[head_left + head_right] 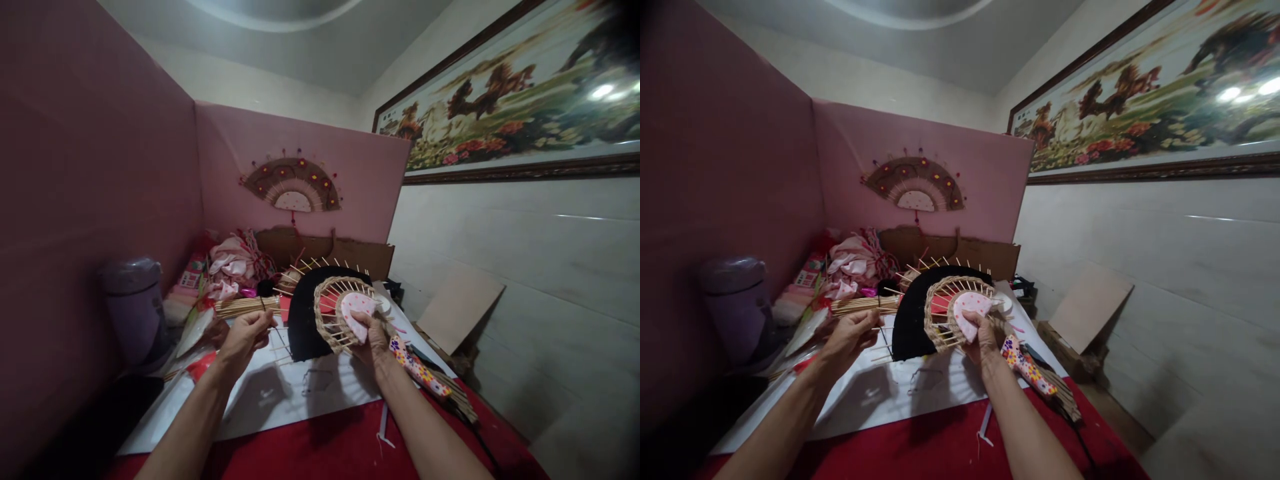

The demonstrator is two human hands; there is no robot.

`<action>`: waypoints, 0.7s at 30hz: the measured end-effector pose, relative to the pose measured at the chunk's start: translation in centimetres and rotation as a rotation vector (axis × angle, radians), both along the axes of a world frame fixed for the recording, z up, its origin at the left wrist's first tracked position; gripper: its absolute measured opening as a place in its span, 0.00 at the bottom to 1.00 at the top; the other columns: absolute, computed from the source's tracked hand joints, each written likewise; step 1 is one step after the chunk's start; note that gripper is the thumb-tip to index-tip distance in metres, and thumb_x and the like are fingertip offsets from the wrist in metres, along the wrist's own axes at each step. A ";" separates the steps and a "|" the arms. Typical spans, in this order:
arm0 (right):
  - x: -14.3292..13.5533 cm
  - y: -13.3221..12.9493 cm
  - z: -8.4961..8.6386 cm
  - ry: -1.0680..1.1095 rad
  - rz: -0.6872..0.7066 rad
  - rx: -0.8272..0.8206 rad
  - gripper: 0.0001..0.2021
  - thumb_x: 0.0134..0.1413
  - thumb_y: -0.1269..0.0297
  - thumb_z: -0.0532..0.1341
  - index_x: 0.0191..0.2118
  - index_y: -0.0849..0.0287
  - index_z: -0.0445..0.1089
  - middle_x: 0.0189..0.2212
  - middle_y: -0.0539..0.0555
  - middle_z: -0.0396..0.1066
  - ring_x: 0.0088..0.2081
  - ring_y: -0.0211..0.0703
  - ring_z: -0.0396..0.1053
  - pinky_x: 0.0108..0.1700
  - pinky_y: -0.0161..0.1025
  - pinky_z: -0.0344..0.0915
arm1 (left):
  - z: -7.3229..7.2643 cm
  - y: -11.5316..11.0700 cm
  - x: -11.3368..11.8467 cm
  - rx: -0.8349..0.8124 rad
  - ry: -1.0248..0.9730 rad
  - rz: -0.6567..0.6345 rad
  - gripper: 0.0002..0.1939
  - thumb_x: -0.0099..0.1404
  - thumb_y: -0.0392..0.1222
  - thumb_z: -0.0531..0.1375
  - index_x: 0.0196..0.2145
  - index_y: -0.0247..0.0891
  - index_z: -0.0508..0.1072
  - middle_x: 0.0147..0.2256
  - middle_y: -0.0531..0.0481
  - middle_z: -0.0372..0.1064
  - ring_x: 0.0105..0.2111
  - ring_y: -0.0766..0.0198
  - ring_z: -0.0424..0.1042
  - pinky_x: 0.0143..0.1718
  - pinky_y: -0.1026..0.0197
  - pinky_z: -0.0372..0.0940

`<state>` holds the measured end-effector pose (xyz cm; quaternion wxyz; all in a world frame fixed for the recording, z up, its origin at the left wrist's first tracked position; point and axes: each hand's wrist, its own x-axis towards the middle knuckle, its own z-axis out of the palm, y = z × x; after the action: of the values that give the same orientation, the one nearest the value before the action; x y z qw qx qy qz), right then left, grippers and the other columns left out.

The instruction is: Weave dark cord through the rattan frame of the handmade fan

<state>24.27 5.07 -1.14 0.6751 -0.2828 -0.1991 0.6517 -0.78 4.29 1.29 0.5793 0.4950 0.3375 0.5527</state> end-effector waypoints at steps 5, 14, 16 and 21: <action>0.1 0.0 -0.3 -0.003 0.030 0.031 0.14 0.33 0.72 0.64 0.34 0.64 0.68 0.24 0.53 0.74 0.26 0.46 0.72 0.29 0.44 0.71 | 0.6 -1.2 0.7 -0.031 -0.137 -0.077 0.11 0.43 0.40 0.68 0.24 0.32 0.72 0.22 0.53 0.64 0.20 0.74 0.58 0.22 0.68 0.54; -0.3 -0.2 -0.3 -0.020 -0.039 0.056 0.15 0.33 0.72 0.64 0.35 0.63 0.69 0.24 0.52 0.74 0.27 0.46 0.72 0.31 0.44 0.71 | -1.1 -0.6 2.1 -0.063 -0.101 -0.020 0.13 0.42 0.42 0.68 0.22 0.33 0.69 0.19 0.55 0.63 0.18 0.74 0.59 0.21 0.69 0.53; -0.3 0.0 -0.3 0.015 -0.006 0.046 0.17 0.34 0.71 0.65 0.36 0.63 0.69 0.24 0.52 0.74 0.28 0.46 0.72 0.31 0.44 0.71 | -1.7 -0.2 2.3 -0.036 -0.080 0.000 0.13 0.44 0.45 0.67 0.22 0.33 0.70 0.19 0.54 0.63 0.17 0.74 0.58 0.20 0.69 0.52; -0.8 -0.2 0.1 0.094 -0.052 0.032 0.17 0.35 0.70 0.65 0.38 0.61 0.68 0.26 0.51 0.75 0.29 0.45 0.73 0.33 0.44 0.72 | -2.9 0.5 3.0 0.012 0.002 0.076 0.09 0.40 0.39 0.65 0.19 0.33 0.68 0.14 0.59 0.55 0.13 0.76 0.50 0.16 0.69 0.46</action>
<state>23.51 4.88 -1.01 0.7049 -0.2463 -0.1701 0.6431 2.23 4.82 -1.63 0.5545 0.4857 0.3536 0.5758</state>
